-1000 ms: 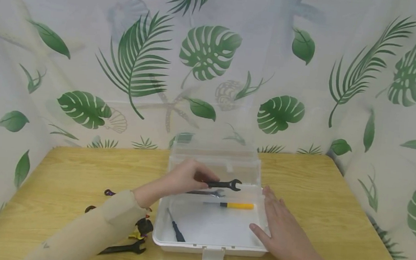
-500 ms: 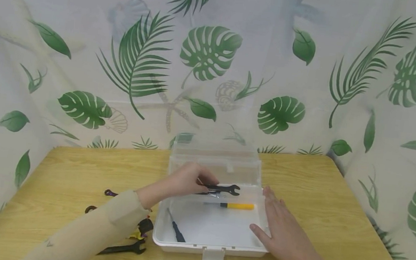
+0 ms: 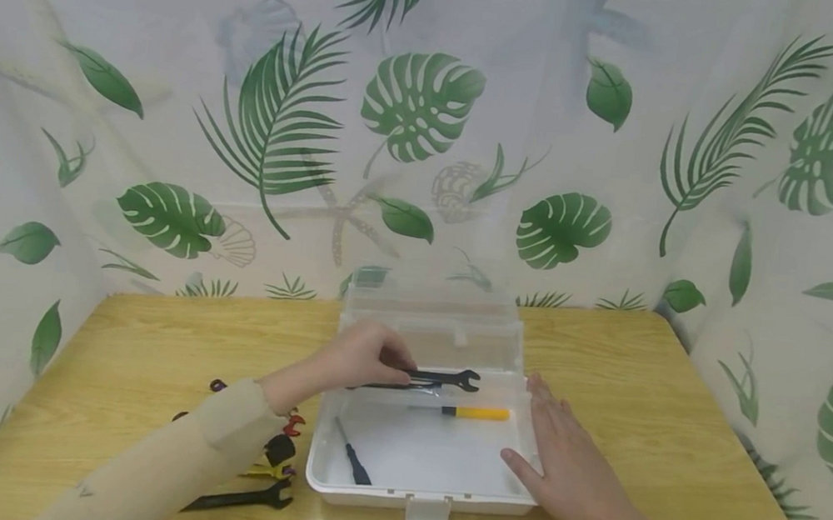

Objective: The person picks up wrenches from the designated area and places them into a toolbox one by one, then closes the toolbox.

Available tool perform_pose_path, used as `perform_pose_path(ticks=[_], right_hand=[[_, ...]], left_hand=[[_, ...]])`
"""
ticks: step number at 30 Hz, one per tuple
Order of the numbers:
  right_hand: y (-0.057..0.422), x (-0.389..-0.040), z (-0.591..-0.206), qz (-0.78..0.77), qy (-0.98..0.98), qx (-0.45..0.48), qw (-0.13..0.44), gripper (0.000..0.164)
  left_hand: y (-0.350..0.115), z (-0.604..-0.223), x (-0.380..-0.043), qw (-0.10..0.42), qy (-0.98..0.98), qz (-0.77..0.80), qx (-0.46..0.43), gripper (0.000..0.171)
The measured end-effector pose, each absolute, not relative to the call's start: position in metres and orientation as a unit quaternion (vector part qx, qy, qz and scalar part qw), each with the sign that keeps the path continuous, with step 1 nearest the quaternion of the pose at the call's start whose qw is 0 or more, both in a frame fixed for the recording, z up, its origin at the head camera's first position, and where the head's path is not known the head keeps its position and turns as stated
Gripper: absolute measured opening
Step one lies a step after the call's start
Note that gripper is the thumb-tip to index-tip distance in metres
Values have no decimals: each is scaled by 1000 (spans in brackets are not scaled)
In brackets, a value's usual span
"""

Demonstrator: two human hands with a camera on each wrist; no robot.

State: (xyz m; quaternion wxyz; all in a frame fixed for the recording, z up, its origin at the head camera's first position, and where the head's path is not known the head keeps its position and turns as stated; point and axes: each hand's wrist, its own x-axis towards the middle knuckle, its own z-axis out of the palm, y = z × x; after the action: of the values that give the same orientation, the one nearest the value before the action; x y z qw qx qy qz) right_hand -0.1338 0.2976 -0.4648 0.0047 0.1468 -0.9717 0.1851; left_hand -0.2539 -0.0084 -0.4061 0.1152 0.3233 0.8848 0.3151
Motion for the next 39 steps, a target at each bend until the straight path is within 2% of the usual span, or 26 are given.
perform_pose_path(ticks=[11, 39], right_hand=[[297, -135, -465, 182, -973, 141, -5, 96], [296, -133, -463, 184, -973, 139, -5, 96]], left_hand=[[2, -404, -250, 131, 866, 340, 343, 21], [-34, -400, -257, 104, 854, 370, 351, 14]])
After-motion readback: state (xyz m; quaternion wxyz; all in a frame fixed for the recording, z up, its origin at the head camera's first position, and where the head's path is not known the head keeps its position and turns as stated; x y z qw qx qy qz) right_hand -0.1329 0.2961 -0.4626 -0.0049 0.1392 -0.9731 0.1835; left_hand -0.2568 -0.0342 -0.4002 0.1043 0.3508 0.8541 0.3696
